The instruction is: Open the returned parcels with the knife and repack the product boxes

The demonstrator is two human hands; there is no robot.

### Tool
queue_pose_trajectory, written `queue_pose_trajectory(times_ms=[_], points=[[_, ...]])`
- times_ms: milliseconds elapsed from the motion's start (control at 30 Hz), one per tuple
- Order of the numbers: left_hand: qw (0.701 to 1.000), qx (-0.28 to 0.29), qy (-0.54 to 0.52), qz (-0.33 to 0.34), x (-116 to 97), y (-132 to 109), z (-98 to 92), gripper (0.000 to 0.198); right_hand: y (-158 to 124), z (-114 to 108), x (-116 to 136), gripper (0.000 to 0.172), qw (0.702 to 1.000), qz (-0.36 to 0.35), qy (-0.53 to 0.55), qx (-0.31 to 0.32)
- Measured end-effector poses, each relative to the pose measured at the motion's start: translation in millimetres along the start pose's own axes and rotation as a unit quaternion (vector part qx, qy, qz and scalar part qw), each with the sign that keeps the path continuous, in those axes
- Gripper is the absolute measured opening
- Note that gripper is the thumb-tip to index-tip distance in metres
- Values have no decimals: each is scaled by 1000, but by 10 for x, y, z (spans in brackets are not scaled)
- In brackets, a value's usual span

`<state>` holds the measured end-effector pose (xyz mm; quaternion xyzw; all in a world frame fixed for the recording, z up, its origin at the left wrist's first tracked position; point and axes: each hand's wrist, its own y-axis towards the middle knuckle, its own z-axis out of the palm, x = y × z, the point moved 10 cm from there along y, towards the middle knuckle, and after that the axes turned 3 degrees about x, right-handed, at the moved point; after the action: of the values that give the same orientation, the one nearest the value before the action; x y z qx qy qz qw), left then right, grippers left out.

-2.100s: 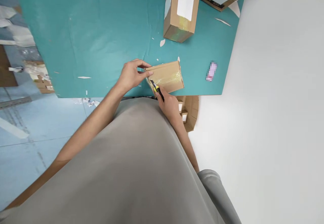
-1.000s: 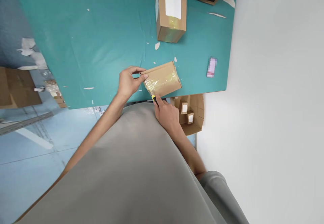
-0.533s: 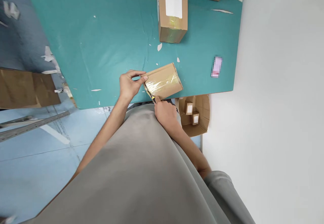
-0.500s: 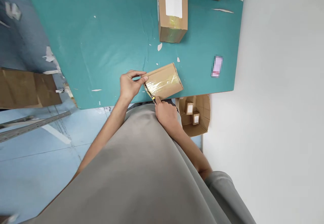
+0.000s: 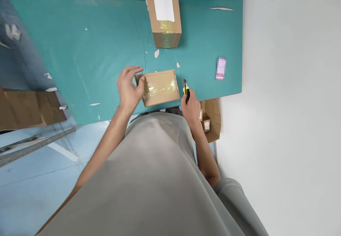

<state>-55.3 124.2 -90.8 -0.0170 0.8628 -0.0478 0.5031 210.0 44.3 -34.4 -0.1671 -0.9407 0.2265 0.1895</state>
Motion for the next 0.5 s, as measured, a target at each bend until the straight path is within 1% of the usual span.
queue_pose_trajectory(times_ms=[67, 133, 200, 233, 300, 367, 500], points=[[996, 44, 41, 63, -311, -31, 213, 31, 33, 36, -25, 54, 1000, -6, 11, 10], [986, 108, 62, 114, -533, -99, 504, 31, 31, 57, -1, 56, 1000, -17, 9, 15], [976, 151, 71, 141, -625, -161, 736, 32, 25, 89, 52, 57, 999, -31, 0, 28], [973, 160, 72, 146, -632, -179, 807, 32, 25, 107, 84, 58, 999, -39, -6, 35], [972, 163, 70, 151, -601, -190, 873, 33, 31, 132, 148, 58, 997, -54, -21, 47], [973, 159, 67, 151, -557, -185, 877, 34, 41, 148, 191, 58, 996, -58, -41, 53], [975, 150, 58, 154, -525, -185, 861, 36, 44, 160, 239, 59, 994, -42, -79, 59]])
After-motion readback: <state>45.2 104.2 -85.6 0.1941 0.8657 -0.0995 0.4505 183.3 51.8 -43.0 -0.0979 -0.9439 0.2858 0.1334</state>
